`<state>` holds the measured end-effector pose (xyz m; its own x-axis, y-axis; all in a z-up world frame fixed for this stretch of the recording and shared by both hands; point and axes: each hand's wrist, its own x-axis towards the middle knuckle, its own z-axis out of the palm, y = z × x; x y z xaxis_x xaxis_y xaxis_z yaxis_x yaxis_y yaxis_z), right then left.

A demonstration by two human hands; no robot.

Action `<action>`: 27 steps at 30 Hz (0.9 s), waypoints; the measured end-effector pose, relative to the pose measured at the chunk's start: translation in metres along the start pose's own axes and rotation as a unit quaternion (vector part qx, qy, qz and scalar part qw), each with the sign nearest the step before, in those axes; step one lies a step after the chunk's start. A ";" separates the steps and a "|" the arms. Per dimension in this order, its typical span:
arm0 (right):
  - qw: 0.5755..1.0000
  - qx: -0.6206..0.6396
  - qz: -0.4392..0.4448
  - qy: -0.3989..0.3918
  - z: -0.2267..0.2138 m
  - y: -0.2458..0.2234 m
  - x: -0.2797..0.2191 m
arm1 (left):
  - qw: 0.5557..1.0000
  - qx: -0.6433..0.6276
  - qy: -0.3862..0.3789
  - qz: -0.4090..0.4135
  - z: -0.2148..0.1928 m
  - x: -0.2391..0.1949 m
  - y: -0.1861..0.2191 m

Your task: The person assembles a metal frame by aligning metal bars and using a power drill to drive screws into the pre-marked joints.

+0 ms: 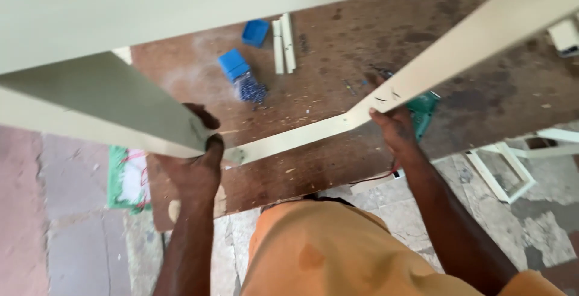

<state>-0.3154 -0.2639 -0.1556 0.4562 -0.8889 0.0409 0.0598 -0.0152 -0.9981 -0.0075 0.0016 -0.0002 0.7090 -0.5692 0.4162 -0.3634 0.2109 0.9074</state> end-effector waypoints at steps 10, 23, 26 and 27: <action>0.973 -0.170 -0.083 0.136 -0.004 0.042 -0.033 | 0.999 -0.005 -0.037 -0.035 -0.011 -0.004 -0.019; 0.806 -0.554 -0.154 -0.143 0.149 0.100 0.103 | 0.993 0.039 0.088 -0.069 -0.048 -0.078 -0.035; 0.768 -0.618 -0.076 -0.151 0.174 0.102 0.147 | 0.988 0.098 0.036 -0.115 -0.123 -0.120 -0.084; 0.762 -0.626 -0.058 -0.157 0.178 0.101 0.150 | 0.980 0.117 0.042 -0.154 -0.145 -0.143 -0.104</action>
<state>-0.0831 -0.3171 -0.2421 0.7137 -0.6983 -0.0548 -0.6882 -0.6846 -0.2402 0.0163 0.1765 -0.1457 0.8505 -0.5081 0.1360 -0.2455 -0.1549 0.9569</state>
